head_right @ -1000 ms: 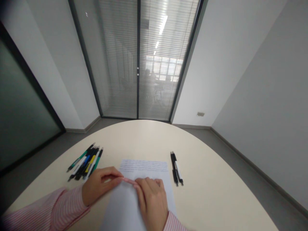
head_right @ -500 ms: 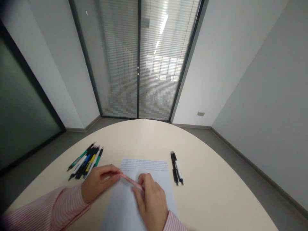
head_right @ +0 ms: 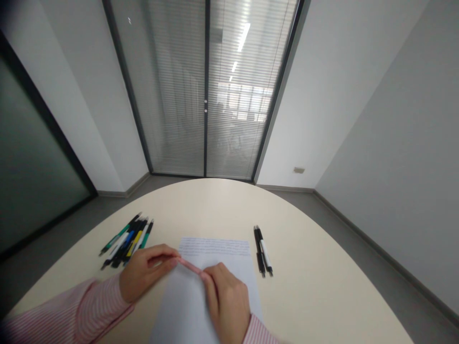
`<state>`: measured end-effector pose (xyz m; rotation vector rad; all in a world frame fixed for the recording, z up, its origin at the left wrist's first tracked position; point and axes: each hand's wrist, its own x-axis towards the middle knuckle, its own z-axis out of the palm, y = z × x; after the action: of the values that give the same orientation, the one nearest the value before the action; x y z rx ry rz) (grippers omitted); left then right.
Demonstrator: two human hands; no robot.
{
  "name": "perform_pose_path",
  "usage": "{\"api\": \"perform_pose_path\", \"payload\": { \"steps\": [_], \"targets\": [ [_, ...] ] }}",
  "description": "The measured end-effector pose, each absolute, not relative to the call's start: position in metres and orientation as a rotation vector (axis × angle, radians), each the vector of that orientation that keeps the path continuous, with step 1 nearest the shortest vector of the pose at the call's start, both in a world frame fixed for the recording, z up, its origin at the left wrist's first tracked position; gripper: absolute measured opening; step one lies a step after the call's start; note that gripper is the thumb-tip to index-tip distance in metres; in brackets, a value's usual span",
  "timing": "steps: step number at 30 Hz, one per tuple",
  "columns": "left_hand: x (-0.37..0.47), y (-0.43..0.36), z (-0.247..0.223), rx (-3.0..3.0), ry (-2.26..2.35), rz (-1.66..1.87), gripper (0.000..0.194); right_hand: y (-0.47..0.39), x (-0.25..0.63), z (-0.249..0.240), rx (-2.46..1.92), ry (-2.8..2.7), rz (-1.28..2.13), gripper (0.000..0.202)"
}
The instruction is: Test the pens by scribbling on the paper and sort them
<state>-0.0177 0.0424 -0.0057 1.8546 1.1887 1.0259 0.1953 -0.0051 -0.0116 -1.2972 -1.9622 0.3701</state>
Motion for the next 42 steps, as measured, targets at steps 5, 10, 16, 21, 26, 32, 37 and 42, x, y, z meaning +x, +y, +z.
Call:
{"api": "perform_pose_path", "payload": {
  "steps": [5, 10, 16, 21, 26, 32, 37, 42],
  "targets": [
    [-0.018, 0.043, -0.006, 1.844, 1.195, 1.036, 0.015, -0.006, 0.194, -0.01, -1.36, -1.919, 0.386, 0.017],
    [-0.017, 0.043, -0.005, 1.833, 1.179, 1.062, 0.015, -0.005, 0.195, -0.011, -1.33, -1.881, 0.408, 0.02],
    [-0.016, 0.042, -0.007, 1.846, 1.153, 1.062, 0.015, -0.002, 0.195, -0.012, -1.417, -1.828, 0.458, 0.03],
    [-0.018, 0.044, -0.01, 1.759, 1.167, 1.113, 0.016, -0.003, 0.194, -0.009, -1.363, -1.711, 0.55, 0.017],
    [-0.018, 0.044, -0.007, 1.769, 1.142, 1.107, 0.015, -0.002, 0.197, -0.009, -1.342, -1.568, 0.767, 0.026],
    [-0.014, 0.04, -0.007, 1.885, 1.112, 1.066, 0.013, 0.021, 0.198, 0.004, -1.089, -0.881, 1.217, 0.029],
    [-0.014, 0.037, -0.01, 2.049, 1.104, 1.04, 0.017, 0.051, 0.194, 0.03, -0.638, -0.555, 1.437, 0.025],
    [-0.013, 0.027, -0.012, 2.262, 0.879, 0.784, 0.011, 0.074, 0.193, 0.033, -0.381, -0.303, 1.693, 0.043]
  ]
}}
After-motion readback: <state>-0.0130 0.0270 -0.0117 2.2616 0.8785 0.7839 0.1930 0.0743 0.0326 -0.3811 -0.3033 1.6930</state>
